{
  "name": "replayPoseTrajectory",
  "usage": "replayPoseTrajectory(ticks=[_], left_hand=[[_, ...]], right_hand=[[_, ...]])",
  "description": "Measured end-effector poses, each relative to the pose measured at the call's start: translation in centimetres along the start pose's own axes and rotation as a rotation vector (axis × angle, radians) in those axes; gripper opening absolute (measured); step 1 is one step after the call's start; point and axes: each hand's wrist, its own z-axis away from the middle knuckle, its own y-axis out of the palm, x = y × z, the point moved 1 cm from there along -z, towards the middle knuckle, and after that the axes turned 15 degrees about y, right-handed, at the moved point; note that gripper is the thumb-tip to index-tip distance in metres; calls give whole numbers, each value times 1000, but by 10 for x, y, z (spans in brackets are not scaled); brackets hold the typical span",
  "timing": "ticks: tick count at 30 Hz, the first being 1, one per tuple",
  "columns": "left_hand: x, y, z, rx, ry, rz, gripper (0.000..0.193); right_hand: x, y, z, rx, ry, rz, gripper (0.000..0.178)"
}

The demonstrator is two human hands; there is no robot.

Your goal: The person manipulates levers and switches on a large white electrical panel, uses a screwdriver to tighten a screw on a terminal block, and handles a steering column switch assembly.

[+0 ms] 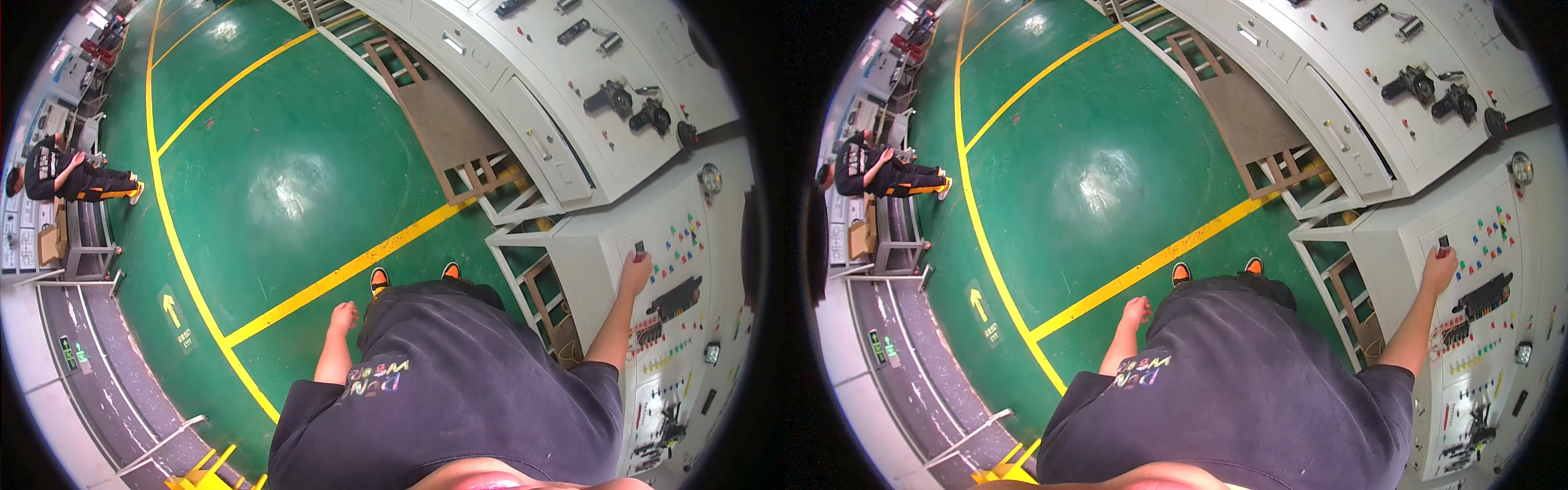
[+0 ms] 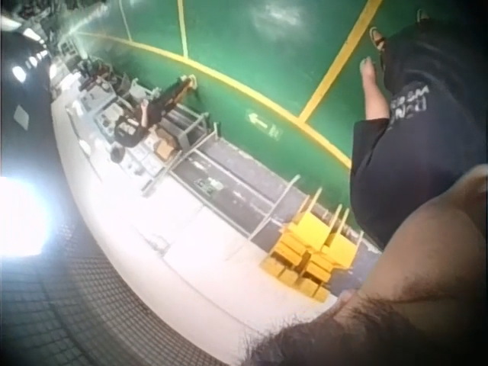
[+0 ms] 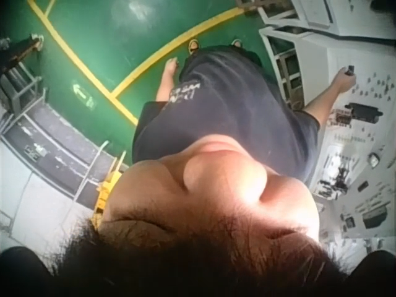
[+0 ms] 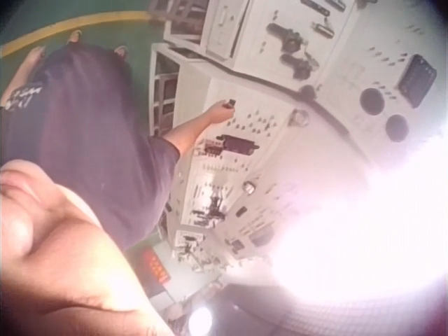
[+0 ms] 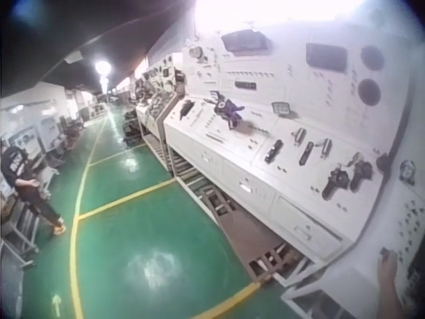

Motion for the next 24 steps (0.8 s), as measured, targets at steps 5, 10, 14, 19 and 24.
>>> replayPoseTrajectory(ticks=[5,10,14,19,24], left_hand=[[-7,-7,8,4,-77,-79,29],[1,-22,12,-12,-55,-61,31],[-10,-22,25,64,50,-121,30],[-17,-9,53,146,70,-62,29],[-7,-12,36,108,195,-284,26]], right_hand=[[-5,-7,-13,197,200,121,34],[-10,9,-16,147,-6,69,26],[-9,4,-11,131,90,-1,21],[-5,-4,-4,148,238,43,28],[-10,-2,10,38,116,-30,27]])
